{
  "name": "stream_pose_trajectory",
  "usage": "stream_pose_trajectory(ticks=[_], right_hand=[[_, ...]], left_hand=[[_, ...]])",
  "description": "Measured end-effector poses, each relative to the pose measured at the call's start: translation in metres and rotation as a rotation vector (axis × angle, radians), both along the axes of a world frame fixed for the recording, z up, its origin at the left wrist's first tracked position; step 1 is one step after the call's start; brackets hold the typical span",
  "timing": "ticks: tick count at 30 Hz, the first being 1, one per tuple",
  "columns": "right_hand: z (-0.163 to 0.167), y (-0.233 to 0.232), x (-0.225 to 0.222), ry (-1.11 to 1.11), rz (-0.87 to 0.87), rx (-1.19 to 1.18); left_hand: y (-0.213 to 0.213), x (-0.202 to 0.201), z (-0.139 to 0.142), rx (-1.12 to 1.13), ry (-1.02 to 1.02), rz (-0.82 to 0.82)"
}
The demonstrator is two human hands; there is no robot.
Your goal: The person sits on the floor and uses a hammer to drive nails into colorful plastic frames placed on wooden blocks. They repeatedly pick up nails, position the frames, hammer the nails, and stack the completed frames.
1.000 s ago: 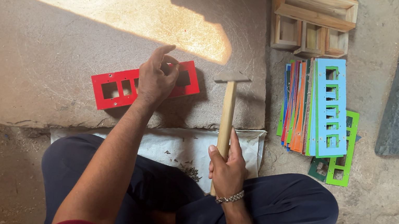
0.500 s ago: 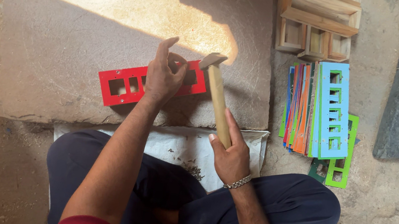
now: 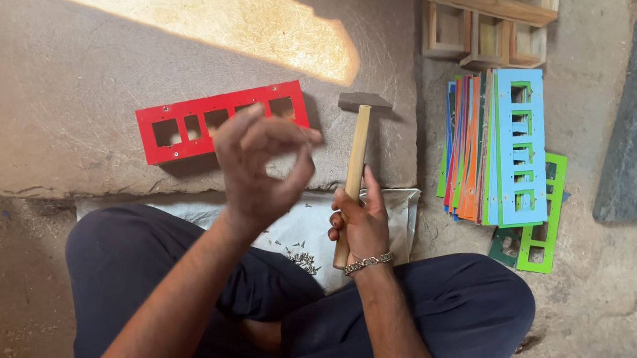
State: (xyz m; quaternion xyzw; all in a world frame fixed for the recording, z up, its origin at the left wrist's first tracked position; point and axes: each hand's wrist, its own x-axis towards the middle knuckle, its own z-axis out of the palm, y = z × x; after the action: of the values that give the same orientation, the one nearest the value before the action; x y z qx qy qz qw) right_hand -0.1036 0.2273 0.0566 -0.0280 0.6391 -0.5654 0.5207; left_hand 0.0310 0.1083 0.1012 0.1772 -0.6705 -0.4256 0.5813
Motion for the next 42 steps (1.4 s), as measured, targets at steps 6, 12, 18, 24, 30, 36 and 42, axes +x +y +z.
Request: stream_pose_trajectory(ticks=[6, 12, 18, 24, 30, 36, 42], right_hand=[[-0.008, -0.007, 0.003, -0.234, -0.221, -0.093], [-0.031, -0.001, 0.001, 0.074, 0.106, -0.092], [-0.057, -0.022, 0.001, -0.309, -0.049, -0.373], [-0.055, -0.02, 0.002, -0.393, -0.089, -0.401], [-0.028, -0.015, -0.003, -0.041, 0.039, -0.109], [0.002, -0.012, -0.001, -0.138, -0.008, -0.124], [0.006, -0.015, -0.004, -0.151, 0.017, -0.163]], left_hand=[[0.054, -0.001, 0.066, -0.142, 0.016, 0.015], [0.073, -0.005, 0.079, -0.118, 0.054, -0.031], [0.058, -0.052, 0.091, -0.033, -0.535, 0.02], [0.047, -0.085, 0.078, -0.219, -0.372, 0.019], [0.077, 0.012, 0.019, 0.122, -0.516, 0.151], [0.081, 0.077, -0.059, -0.013, -1.181, 0.128], [0.07, 0.067, -0.086, 0.054, -1.932, -0.263]])
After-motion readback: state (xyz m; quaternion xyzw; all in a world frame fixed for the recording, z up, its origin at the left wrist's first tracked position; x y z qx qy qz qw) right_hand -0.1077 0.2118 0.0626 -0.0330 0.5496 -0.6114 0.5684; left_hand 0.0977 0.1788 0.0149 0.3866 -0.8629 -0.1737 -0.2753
